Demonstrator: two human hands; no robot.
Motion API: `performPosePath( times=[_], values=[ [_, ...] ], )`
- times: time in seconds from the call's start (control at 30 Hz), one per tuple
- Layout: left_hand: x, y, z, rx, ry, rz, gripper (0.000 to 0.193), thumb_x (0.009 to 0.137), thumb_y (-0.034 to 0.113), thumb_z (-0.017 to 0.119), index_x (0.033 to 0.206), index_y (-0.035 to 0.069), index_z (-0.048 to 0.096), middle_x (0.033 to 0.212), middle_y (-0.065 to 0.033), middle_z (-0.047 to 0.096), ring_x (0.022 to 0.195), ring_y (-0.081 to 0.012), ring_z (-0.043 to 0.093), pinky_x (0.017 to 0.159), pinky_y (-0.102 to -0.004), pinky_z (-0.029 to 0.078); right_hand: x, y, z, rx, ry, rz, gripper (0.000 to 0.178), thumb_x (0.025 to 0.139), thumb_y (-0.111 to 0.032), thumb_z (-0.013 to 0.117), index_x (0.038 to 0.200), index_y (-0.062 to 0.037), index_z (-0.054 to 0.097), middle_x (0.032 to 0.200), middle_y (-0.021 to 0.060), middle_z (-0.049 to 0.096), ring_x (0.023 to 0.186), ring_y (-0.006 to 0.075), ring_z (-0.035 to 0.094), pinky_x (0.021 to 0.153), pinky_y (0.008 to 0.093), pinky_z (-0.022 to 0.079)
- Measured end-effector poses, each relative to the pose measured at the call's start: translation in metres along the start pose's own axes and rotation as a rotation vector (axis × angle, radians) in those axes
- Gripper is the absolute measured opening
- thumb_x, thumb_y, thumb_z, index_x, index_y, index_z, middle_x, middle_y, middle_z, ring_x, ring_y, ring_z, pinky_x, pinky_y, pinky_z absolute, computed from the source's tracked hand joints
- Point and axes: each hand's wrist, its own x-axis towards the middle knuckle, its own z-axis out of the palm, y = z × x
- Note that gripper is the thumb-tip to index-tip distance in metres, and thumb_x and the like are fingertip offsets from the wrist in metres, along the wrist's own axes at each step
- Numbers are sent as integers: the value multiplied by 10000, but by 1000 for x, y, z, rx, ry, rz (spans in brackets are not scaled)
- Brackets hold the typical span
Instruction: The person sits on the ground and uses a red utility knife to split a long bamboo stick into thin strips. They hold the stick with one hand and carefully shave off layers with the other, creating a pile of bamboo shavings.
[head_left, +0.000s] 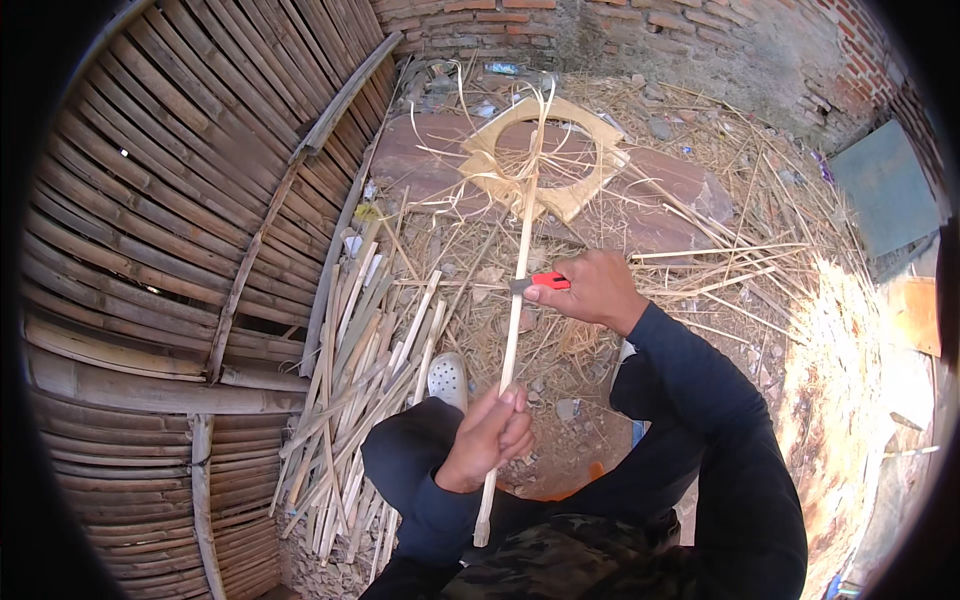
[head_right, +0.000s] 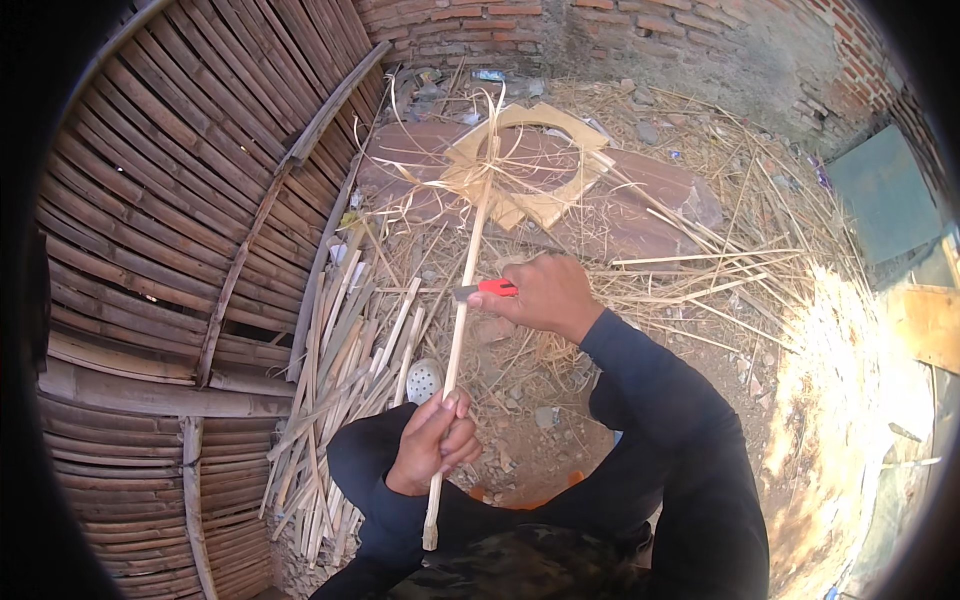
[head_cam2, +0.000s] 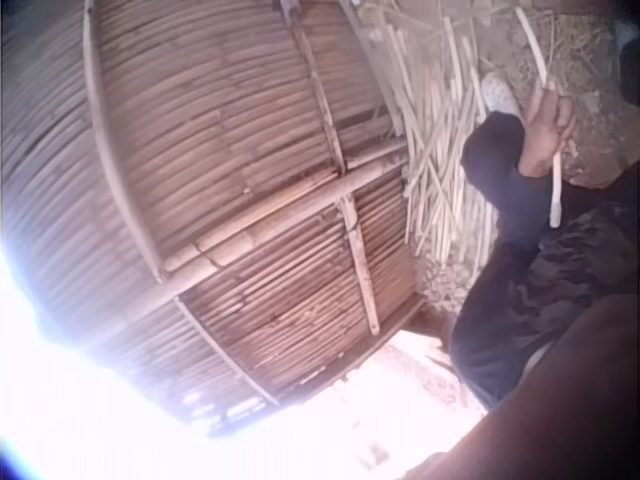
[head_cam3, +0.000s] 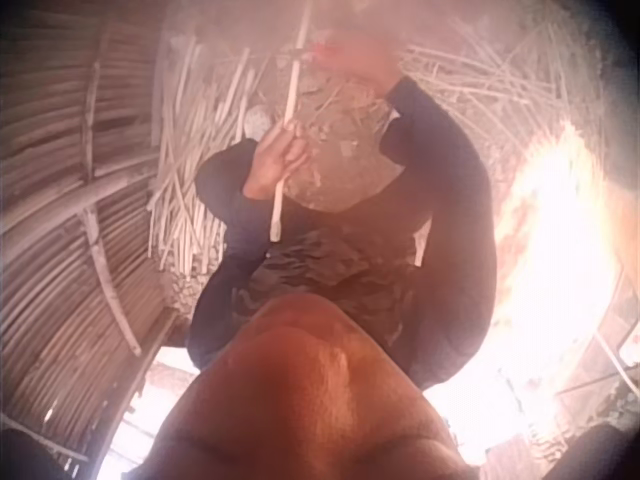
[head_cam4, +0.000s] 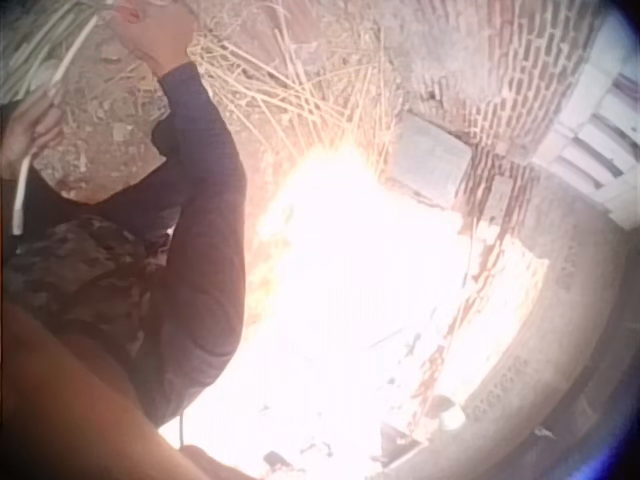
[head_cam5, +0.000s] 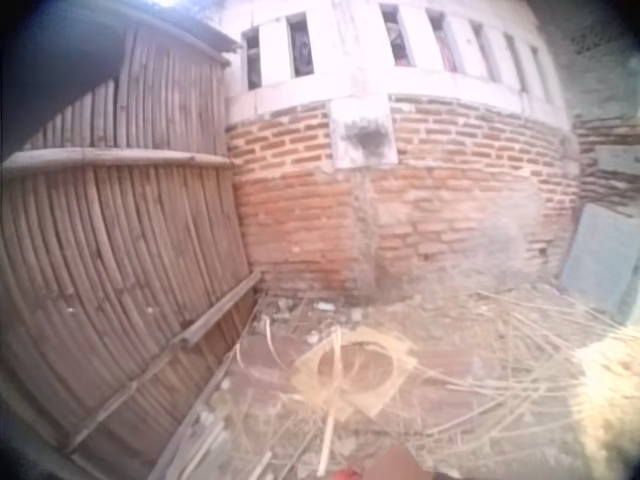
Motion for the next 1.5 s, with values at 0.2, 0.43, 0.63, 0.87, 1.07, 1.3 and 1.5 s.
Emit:
performPosePath(
  times=[0.2, 0.43, 0.63, 0.87, 1.07, 1.3, 1.5],
  values=[
    [-1, 2, -8, 72, 19, 3, 211, 1035, 303, 344, 941, 123, 403, 527, 45, 275, 388, -75, 221, 458, -240, 246, -27, -35, 4, 62, -21, -238, 613, 749, -723, 574, 624, -131, 672, 496, 67, 573, 437, 260, 578, 413, 371, 418],
    [-3, 4, -9, 59, 10, 22, 207, 1035, 302, 354, 932, 127, 394, 539, 43, 274, 412, -71, 229, 464, -239, 239, -12, -18, 4, -19, 67, -187, 610, 717, -714, 619, 551, -128, 603, 482, 60, 550, 428, 261, 564, 425, 373, 417],
    [-2, 2, -4, 73, -30, 11, 206, 1040, 288, 351, 921, 124, 386, 550, 36, 286, 420, -73, 239, 433, -238, 225, 5, 16, 5, -94, 117, -3, 651, 764, -742, 537, 621, -119, 663, 499, 90, 575, 444, 278, 585, 444, 393, 452],
    [-5, -8, 0, 161, -150, -53, 217, 1043, 304, 358, 915, 130, 382, 574, 36, 287, 464, -68, 269, 450, -229, 234, 32, 71, -12, -62, 168, 405, 729, 817, -748, 451, 727, -68, 698, 610, 151, 631, 659, 333, 647, 628, 426, 494],
    [4, -13, 1, 155, -70, -80, 267, 1038, 320, 342, 880, 113, 400, 540, 24, 295, 405, -82, 254, 438, -237, 261, 34, 72, -26, -4, -7, 475, 730, 869, -707, 404, 746, -50, 697, 651, 166, 644, 647, 347, 636, 605, 443, 473],
    [7, -4, -3, 9, 118, 36, 451, 1040, 392, 268, 702, 114, 375, 520, -3, 346, 360, -114, 288, 417, -256, 285, -18, -12, -8, 62, -91, -73, 591, 812, -655, 562, 664, -94, 670, 504, 126, 553, 492, 334, 579, 493, 427, 437],
    [9, -6, -7, -98, 79, 2, 472, 1039, 392, 276, 672, 112, 374, 500, 6, 327, 347, -103, 261, 396, -252, 265, -24, -24, -3, 103, -77, -86, 582, 775, -667, 598, 628, -107, 657, 497, 118, 557, 457, 314, 571, 441, 402, 426]
  ],
)
